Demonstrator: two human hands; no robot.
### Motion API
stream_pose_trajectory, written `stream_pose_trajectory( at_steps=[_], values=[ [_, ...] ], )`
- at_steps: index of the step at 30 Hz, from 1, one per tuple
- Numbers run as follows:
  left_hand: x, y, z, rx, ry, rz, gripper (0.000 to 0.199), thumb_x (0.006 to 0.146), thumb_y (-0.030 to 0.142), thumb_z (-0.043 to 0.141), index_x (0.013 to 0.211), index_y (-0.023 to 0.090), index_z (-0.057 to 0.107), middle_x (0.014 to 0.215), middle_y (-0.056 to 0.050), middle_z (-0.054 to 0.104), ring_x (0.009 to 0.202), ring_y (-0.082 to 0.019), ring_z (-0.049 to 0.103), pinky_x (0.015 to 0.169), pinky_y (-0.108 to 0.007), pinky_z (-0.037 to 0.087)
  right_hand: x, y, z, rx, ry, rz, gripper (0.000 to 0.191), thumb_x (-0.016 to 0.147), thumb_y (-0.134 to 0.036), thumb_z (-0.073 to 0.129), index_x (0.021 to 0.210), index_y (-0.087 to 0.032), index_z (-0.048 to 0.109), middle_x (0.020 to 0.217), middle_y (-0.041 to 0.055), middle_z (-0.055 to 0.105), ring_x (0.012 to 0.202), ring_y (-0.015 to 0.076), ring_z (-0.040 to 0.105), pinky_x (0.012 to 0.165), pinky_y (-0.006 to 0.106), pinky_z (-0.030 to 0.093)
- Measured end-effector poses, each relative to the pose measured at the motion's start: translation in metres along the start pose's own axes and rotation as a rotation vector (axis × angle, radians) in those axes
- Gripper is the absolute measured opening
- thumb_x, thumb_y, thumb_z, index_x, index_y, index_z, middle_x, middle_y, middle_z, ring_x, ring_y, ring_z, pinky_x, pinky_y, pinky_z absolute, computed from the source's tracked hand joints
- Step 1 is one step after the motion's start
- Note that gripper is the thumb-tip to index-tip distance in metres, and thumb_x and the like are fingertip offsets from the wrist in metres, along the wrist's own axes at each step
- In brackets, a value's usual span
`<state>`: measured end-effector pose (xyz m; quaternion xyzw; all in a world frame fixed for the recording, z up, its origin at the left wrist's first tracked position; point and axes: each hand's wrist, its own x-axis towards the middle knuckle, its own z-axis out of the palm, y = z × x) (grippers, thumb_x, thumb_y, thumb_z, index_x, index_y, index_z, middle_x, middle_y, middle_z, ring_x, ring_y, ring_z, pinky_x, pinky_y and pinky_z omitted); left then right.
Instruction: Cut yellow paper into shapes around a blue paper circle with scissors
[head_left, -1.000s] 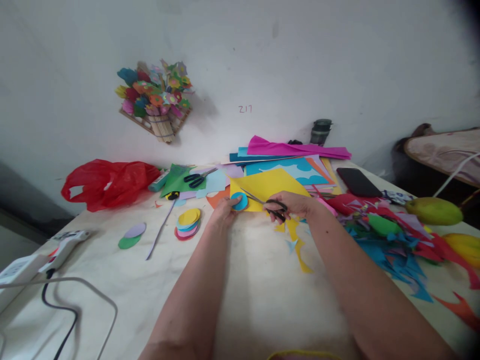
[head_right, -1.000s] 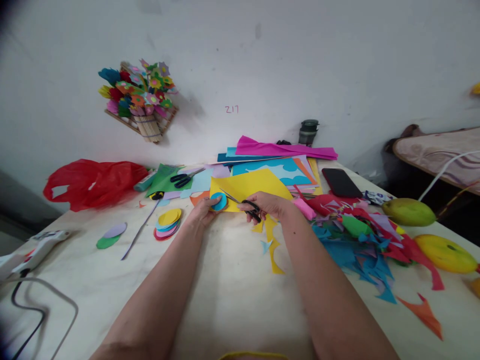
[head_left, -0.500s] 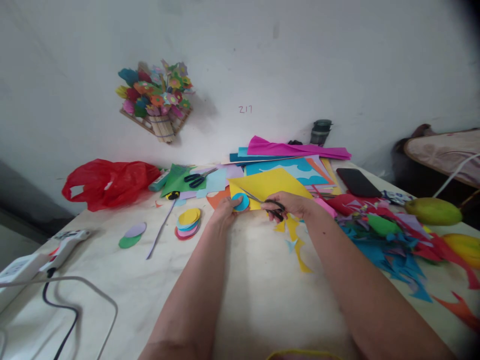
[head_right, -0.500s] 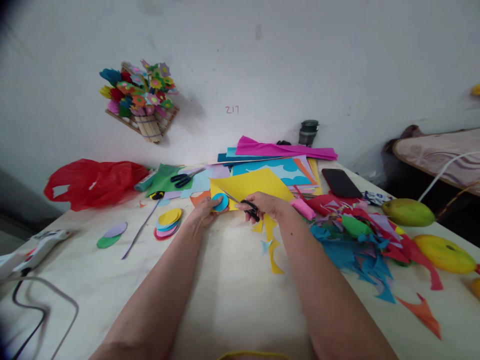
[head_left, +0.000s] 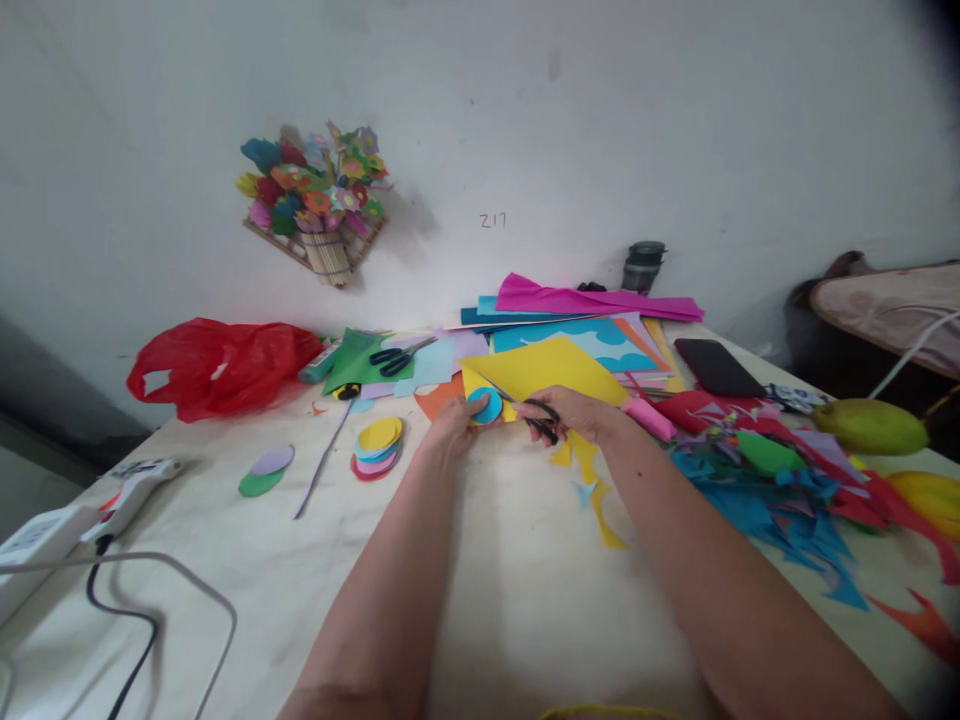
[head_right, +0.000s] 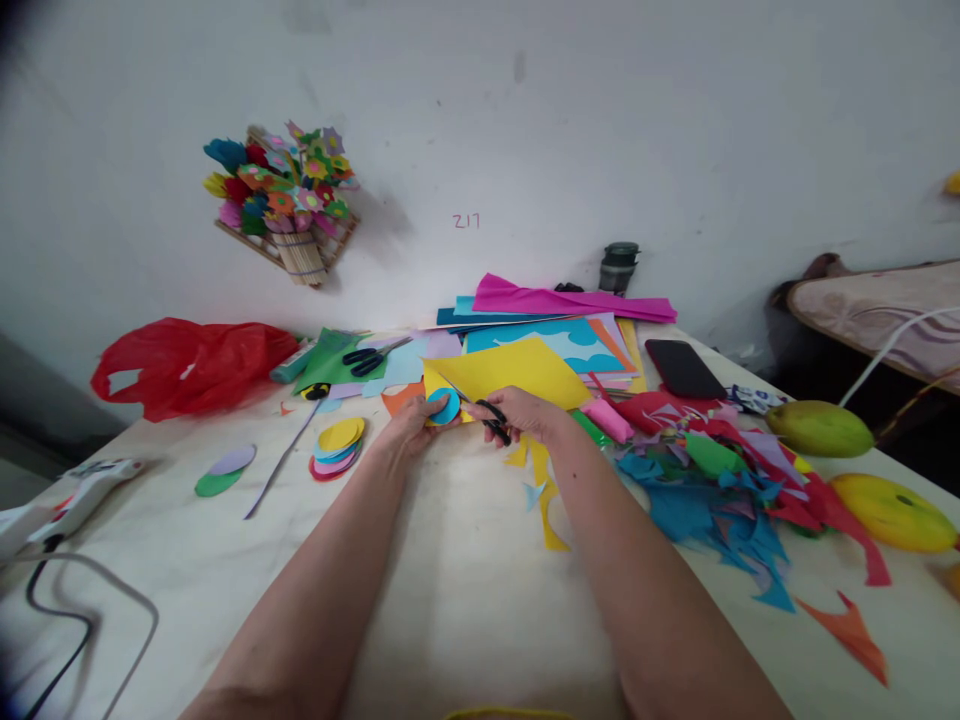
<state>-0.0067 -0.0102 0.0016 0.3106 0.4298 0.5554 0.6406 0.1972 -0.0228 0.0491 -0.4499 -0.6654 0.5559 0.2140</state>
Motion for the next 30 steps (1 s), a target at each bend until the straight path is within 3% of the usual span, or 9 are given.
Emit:
stream_pose_trajectory(
  at_steps=[4, 8, 14, 19, 30],
  values=[
    [0.002, 0.000, 0.001, -0.024, 0.004, -0.015, 0.028, 0.065, 0.012, 0.091, 0.082, 0.017, 0.070, 0.075, -0.005, 0.073, 0.075, -0.024, 0.074, 0.070, -0.036, 0.065, -0.001, 0.001, -0.001, 0.059, -0.012, 0.024, 0.048, 0.077, -0.061, 0.081, 0.075, -0.017, 0.061, 0.063, 0.0033, 0.069, 0.049, 0.0109, 0.059, 0.040, 0.021, 0.032],
    [0.004, -0.001, 0.002, -0.040, 0.005, -0.018, 0.034, 0.063, 0.017, 0.094, 0.085, 0.017, 0.069, 0.078, -0.006, 0.073, 0.079, -0.025, 0.075, 0.072, -0.037, 0.066, -0.001, 0.004, -0.005, 0.077, -0.015, 0.032, 0.047, 0.077, -0.061, 0.080, 0.081, -0.017, 0.062, 0.062, 0.0016, 0.068, 0.049, 0.0109, 0.059, 0.041, 0.021, 0.030],
    [0.003, -0.001, 0.006, -0.098, 0.078, -0.033, 0.029, 0.067, 0.009, 0.088, 0.085, 0.019, 0.068, 0.088, -0.005, 0.075, 0.081, -0.021, 0.073, 0.072, -0.034, 0.065, 0.003, 0.007, -0.004, 0.061, 0.000, -0.019, 0.051, 0.076, -0.063, 0.079, 0.067, -0.017, 0.058, 0.060, 0.0008, 0.063, 0.044, 0.0077, 0.051, 0.038, 0.022, 0.025],
    [0.000, 0.002, 0.010, -0.091, 0.098, -0.029, 0.023, 0.072, 0.004, 0.081, 0.086, 0.018, 0.068, 0.088, -0.005, 0.074, 0.079, -0.019, 0.073, 0.075, -0.035, 0.066, 0.006, 0.008, -0.002, 0.086, 0.009, -0.027, 0.048, 0.079, -0.058, 0.080, 0.068, -0.017, 0.056, 0.058, 0.0002, 0.062, 0.043, 0.0067, 0.050, 0.037, 0.021, 0.022],
    [0.004, -0.002, 0.003, -0.057, 0.057, 0.011, 0.024, 0.067, 0.010, 0.086, 0.083, 0.019, 0.070, 0.081, -0.006, 0.072, 0.087, -0.026, 0.075, 0.077, -0.040, 0.066, 0.008, 0.012, 0.001, 0.143, 0.031, -0.042, 0.042, 0.078, -0.047, 0.083, 0.062, -0.017, 0.057, 0.054, -0.0013, 0.060, 0.041, 0.0064, 0.048, 0.040, 0.020, 0.035]
  ],
)
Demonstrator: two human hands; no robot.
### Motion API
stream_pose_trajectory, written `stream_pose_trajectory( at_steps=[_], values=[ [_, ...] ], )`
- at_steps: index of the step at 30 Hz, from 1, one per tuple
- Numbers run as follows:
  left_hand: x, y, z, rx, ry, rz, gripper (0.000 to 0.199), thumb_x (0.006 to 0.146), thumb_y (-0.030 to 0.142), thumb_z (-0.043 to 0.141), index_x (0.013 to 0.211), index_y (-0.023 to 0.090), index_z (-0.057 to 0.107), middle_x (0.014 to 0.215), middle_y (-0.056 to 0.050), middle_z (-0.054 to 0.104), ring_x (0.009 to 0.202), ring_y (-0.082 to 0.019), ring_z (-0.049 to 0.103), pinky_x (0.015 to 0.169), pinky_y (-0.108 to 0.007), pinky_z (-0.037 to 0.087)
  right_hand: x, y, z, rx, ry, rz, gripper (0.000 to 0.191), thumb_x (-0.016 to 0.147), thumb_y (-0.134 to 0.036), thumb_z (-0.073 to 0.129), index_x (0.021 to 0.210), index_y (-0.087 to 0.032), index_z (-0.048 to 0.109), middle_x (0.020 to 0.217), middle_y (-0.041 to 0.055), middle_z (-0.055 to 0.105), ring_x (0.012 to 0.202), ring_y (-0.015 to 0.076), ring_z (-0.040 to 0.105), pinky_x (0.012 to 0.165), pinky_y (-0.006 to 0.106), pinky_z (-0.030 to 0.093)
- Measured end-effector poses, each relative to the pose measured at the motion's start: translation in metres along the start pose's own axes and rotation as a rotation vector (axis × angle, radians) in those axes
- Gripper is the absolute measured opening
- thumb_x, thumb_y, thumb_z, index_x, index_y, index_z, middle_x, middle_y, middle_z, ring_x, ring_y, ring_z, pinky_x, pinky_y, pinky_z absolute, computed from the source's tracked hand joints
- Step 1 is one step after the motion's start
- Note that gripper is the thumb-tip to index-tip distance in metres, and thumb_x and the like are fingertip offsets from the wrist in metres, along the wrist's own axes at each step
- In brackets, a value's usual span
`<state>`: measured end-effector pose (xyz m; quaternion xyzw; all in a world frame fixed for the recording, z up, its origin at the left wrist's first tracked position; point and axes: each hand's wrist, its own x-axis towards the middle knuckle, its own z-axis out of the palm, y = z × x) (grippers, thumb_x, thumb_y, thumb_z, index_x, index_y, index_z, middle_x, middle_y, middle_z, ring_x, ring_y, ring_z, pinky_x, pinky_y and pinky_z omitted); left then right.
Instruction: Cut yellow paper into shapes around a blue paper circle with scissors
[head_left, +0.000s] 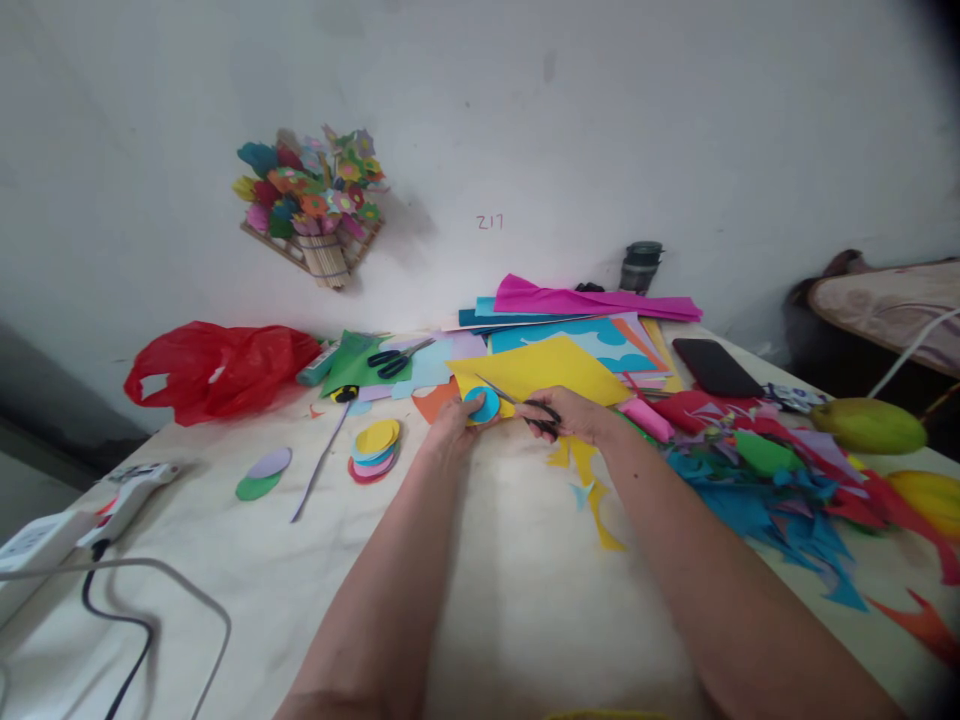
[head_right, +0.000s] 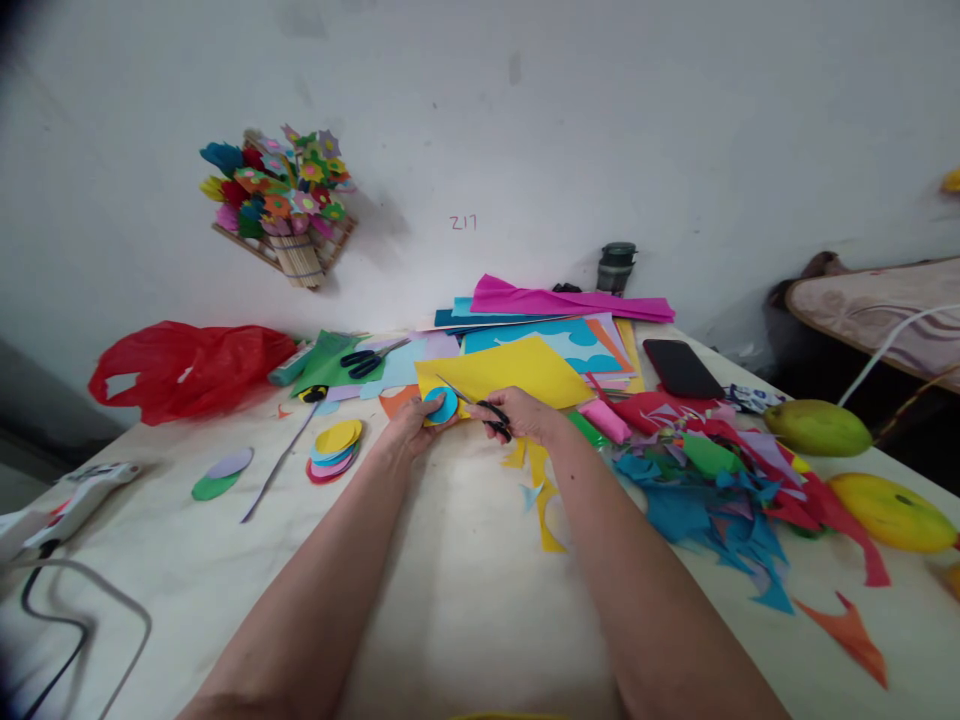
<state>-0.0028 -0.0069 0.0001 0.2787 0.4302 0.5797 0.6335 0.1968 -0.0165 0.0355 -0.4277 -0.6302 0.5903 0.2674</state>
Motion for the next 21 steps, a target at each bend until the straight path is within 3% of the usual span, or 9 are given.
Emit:
stream_pose_trajectory(
  at_steps=[5, 12, 21],
  values=[
    [-0.0024, 0.0013, 0.0004, 0.004, -0.023, 0.023, 0.022, 0.067, 0.009, 0.085, 0.080, 0.017, 0.069, 0.074, -0.004, 0.070, 0.078, -0.022, 0.074, 0.076, -0.037, 0.066, 0.0020, 0.0062, -0.0032, 0.004, -0.010, -0.036, 0.039, 0.077, -0.045, 0.082, 0.062, -0.016, 0.059, 0.054, -0.0008, 0.060, 0.042, 0.0071, 0.048, 0.042, 0.021, 0.038],
    [-0.0037, 0.0024, 0.0006, 0.029, -0.024, 0.018, 0.021, 0.068, 0.011, 0.085, 0.079, 0.016, 0.068, 0.084, -0.008, 0.073, 0.089, -0.027, 0.075, 0.078, -0.037, 0.065, 0.0027, 0.0055, -0.0036, -0.004, -0.020, -0.052, 0.038, 0.079, -0.044, 0.081, 0.062, -0.016, 0.060, 0.053, 0.0005, 0.061, 0.041, 0.0081, 0.048, 0.041, 0.022, 0.040],
    [-0.0056, 0.0036, 0.0014, 0.053, -0.053, 0.027, 0.015, 0.073, 0.012, 0.082, 0.078, 0.015, 0.069, 0.074, -0.004, 0.069, 0.074, -0.021, 0.071, 0.074, -0.034, 0.064, 0.0045, 0.0063, -0.0007, 0.036, 0.013, -0.016, 0.034, 0.081, -0.038, 0.080, 0.065, -0.016, 0.060, 0.054, -0.0008, 0.060, 0.041, 0.0074, 0.048, 0.041, 0.021, 0.039]
  ],
)
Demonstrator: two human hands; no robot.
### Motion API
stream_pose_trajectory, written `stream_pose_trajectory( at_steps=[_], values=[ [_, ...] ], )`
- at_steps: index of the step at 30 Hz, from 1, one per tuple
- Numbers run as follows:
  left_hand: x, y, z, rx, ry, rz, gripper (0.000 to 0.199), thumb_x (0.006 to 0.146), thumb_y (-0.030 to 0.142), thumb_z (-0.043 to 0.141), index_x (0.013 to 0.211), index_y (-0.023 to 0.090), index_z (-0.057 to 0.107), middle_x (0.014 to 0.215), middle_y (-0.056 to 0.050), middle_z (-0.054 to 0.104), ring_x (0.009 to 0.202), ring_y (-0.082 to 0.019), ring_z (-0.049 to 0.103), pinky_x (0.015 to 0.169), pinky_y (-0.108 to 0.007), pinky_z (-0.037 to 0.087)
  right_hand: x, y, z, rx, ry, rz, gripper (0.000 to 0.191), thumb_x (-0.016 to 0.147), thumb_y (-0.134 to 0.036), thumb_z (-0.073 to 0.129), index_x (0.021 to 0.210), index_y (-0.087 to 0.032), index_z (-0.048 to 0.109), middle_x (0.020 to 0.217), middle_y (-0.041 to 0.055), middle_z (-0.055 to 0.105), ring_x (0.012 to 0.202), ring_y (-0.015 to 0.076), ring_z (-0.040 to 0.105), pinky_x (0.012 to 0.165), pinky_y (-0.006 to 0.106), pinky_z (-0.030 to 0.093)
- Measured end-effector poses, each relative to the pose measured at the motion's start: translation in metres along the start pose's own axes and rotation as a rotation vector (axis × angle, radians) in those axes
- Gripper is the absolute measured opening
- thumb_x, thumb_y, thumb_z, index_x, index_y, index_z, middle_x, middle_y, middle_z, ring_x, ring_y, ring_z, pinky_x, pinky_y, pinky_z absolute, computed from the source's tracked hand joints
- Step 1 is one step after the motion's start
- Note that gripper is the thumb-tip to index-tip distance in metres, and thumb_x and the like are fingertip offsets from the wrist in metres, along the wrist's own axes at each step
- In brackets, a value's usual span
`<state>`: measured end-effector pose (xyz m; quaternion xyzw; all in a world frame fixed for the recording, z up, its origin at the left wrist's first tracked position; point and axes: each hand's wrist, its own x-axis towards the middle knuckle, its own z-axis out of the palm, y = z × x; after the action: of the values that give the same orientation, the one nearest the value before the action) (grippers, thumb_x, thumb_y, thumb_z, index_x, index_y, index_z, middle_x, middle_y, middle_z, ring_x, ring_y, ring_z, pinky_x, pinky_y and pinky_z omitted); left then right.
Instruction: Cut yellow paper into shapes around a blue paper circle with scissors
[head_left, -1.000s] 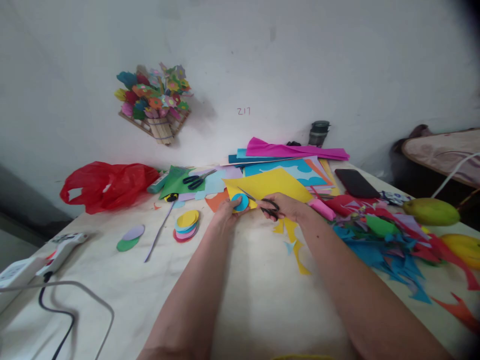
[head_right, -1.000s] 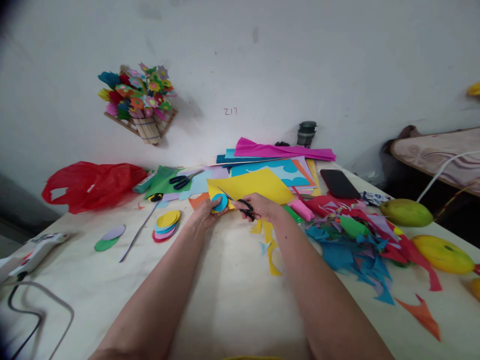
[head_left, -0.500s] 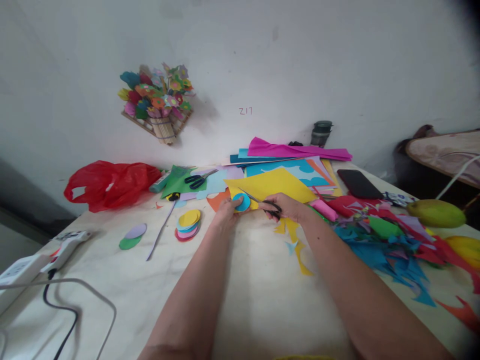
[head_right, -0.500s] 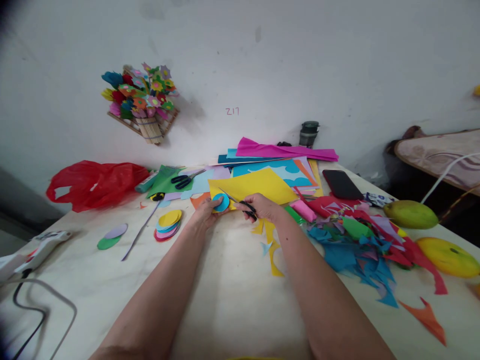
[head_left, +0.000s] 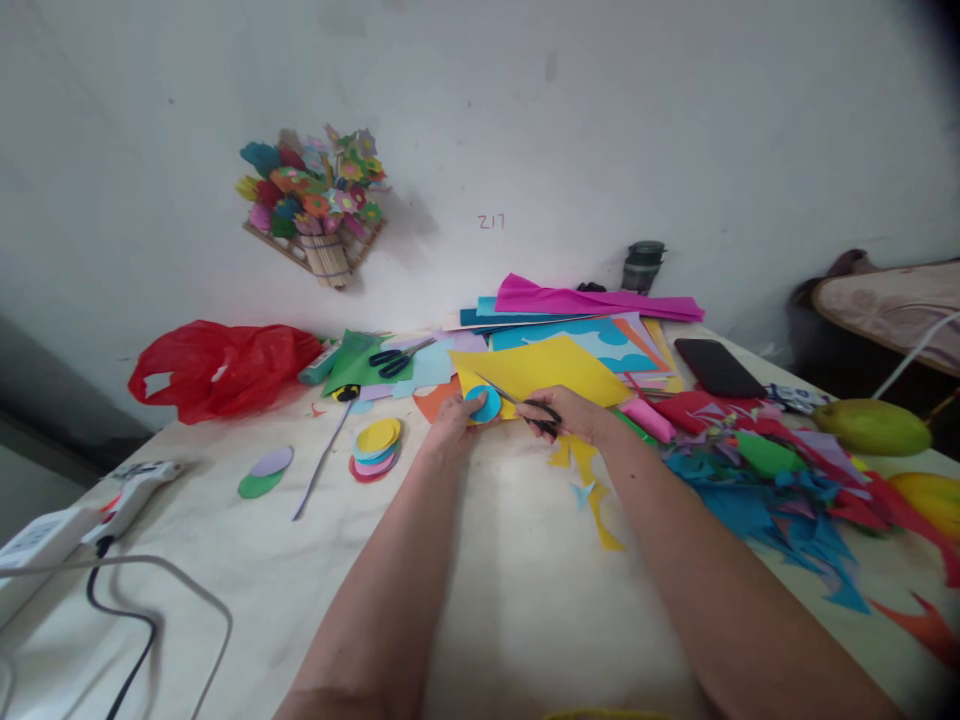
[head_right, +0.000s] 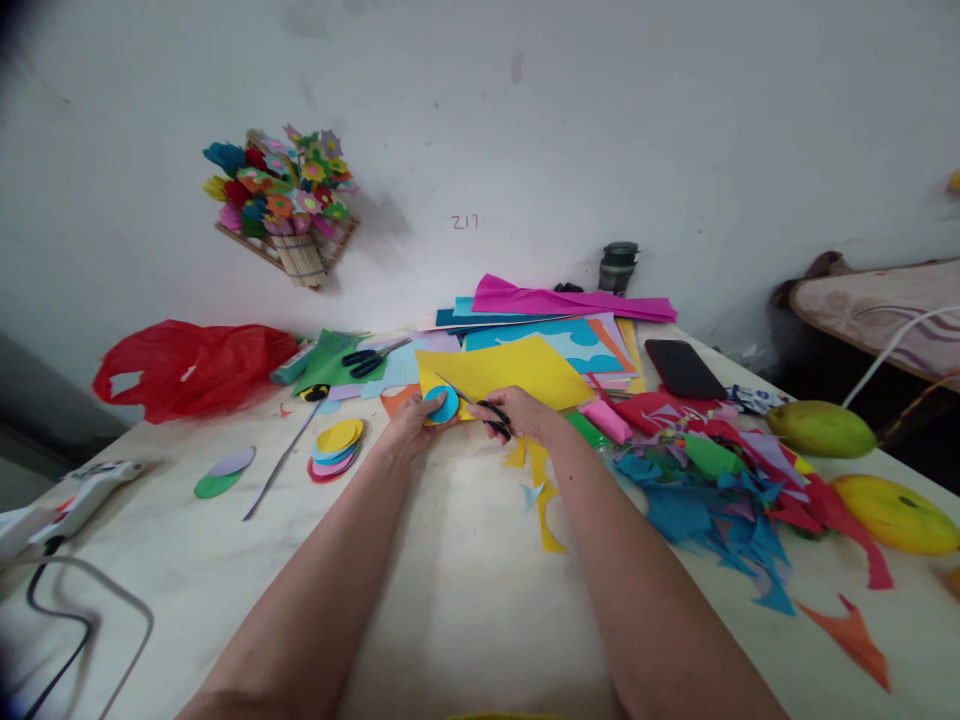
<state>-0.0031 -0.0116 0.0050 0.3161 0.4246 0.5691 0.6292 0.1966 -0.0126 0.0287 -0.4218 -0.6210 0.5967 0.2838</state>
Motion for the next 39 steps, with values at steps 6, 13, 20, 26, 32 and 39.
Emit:
stream_pose_trajectory(
  at_steps=[6, 13, 20, 26, 32, 39],
  values=[
    [0.000, 0.000, -0.001, -0.002, -0.018, -0.010, 0.024, 0.067, 0.015, 0.089, 0.080, 0.015, 0.068, 0.075, -0.005, 0.070, 0.076, -0.023, 0.072, 0.077, -0.038, 0.064, 0.001, 0.002, 0.000, 0.043, 0.005, 0.031, 0.021, 0.086, -0.029, 0.072, 0.073, -0.014, 0.065, 0.056, -0.0001, 0.061, 0.043, 0.0082, 0.049, 0.041, 0.021, 0.039],
    [-0.001, 0.000, -0.001, 0.018, 0.002, -0.009, 0.026, 0.067, 0.017, 0.090, 0.080, 0.018, 0.067, 0.075, -0.006, 0.072, 0.079, -0.026, 0.073, 0.073, -0.040, 0.064, -0.001, 0.002, 0.001, 0.082, 0.015, 0.040, 0.020, 0.087, -0.031, 0.070, 0.075, -0.015, 0.066, 0.058, 0.0001, 0.062, 0.042, 0.0078, 0.048, 0.038, 0.020, 0.035],
    [-0.004, 0.003, 0.001, -0.004, 0.006, -0.023, 0.023, 0.071, 0.014, 0.087, 0.083, 0.017, 0.067, 0.074, -0.004, 0.072, 0.072, -0.021, 0.072, 0.071, -0.035, 0.065, 0.001, 0.007, 0.000, 0.113, 0.026, 0.044, 0.013, 0.083, -0.026, 0.068, 0.076, -0.015, 0.067, 0.057, 0.0001, 0.061, 0.044, 0.0089, 0.049, 0.041, 0.021, 0.037],
    [-0.005, 0.005, 0.002, -0.036, 0.011, -0.039, 0.027, 0.067, 0.012, 0.088, 0.084, 0.017, 0.068, 0.072, -0.003, 0.071, 0.067, -0.019, 0.071, 0.065, -0.031, 0.065, 0.007, 0.014, -0.003, 0.097, 0.006, 0.025, 0.019, 0.080, -0.031, 0.071, 0.070, -0.016, 0.065, 0.055, 0.0001, 0.061, 0.042, 0.0086, 0.049, 0.040, 0.021, 0.033],
    [-0.004, 0.004, 0.000, -0.009, 0.021, -0.025, 0.027, 0.068, 0.013, 0.090, 0.083, 0.019, 0.067, 0.074, -0.003, 0.072, 0.075, -0.022, 0.073, 0.074, -0.036, 0.066, 0.010, 0.016, -0.002, 0.147, 0.000, 0.016, 0.016, 0.073, -0.029, 0.073, 0.067, -0.017, 0.065, 0.051, -0.0009, 0.060, 0.042, 0.0092, 0.047, 0.038, 0.021, 0.032],
    [-0.004, 0.006, 0.000, 0.035, 0.016, -0.019, 0.021, 0.069, 0.014, 0.088, 0.079, 0.018, 0.069, 0.077, -0.005, 0.073, 0.079, -0.024, 0.074, 0.072, -0.036, 0.067, 0.008, 0.014, -0.002, 0.157, 0.015, 0.035, 0.014, 0.076, -0.029, 0.070, 0.069, -0.017, 0.065, 0.052, -0.0007, 0.060, 0.042, 0.0095, 0.049, 0.039, 0.022, 0.033]
  ],
)
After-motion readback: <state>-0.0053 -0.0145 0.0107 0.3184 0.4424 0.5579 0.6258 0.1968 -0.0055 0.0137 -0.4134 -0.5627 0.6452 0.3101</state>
